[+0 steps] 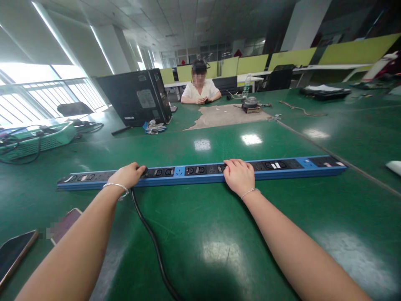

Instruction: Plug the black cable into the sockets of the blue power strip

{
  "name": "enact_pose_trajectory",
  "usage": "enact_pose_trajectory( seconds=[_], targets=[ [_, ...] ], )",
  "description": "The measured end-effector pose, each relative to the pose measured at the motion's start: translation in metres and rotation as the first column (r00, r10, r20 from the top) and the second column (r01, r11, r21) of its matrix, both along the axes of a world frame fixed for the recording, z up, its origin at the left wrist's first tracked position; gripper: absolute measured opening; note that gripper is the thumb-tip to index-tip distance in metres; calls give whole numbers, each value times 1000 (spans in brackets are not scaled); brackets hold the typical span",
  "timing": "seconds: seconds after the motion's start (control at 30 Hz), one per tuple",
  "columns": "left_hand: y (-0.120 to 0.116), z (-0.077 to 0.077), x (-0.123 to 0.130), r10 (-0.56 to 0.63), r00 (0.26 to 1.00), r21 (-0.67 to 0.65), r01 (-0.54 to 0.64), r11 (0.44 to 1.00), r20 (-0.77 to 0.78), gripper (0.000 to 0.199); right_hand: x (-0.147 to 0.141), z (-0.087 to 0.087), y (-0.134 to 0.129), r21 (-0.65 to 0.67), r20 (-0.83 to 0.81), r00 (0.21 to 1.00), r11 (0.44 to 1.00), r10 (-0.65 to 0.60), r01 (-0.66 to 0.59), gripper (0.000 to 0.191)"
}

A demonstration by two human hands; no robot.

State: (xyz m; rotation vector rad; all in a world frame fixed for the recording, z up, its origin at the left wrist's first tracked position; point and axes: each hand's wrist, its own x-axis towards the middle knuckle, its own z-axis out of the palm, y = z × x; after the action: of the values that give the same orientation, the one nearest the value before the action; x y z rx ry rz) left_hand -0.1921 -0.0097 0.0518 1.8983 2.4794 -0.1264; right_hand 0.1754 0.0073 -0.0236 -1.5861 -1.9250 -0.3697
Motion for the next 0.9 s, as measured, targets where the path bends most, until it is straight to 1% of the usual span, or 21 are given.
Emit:
enact_pose_trajectory(
  seconds=[0.1,0.23,0.33,0.4,0.43,0.53,0.6,0.77,0.9],
  targets=[
    [2,-2,3,-30,999,-79,28,996,-21,47,0,0,0,2,9,1000,1000,1,-1,30],
    [7,-4,8,-64,996,-132,57,990,-54,49,0,0,0,-1,17,1000,1000,-3,3,30],
    [9,-7,9,-158,982,-175,138,975,-107,43,0,0,0,2,23,1000,1000,-10,10,30],
    [8,-9,10,-193,974,-187,169,968,-117,41,0,0,0,0,20,1000,1000,-9,9,30],
    [7,-10,10,-180,977,-182,158,970,-113,42,0,-1,0,-1,17,1000,1000,-8,8,30],
    [2,-14,14,-59,996,-136,49,990,-69,50,0,-1,0,-8,8,1000,1000,-6,6,30],
    [-1,-14,16,-6,999,-112,2,994,-38,53,0,0,0,-16,7,1000,1000,-3,3,30],
    [-2,-11,20,5,1000,-118,-7,993,-19,51,0,1,0,-33,13,1000,999,0,0,31],
    [-6,-10,22,21,999,-64,-23,998,-24,50,0,1,0,-21,2,1000,1000,-3,4,31]
  ],
)
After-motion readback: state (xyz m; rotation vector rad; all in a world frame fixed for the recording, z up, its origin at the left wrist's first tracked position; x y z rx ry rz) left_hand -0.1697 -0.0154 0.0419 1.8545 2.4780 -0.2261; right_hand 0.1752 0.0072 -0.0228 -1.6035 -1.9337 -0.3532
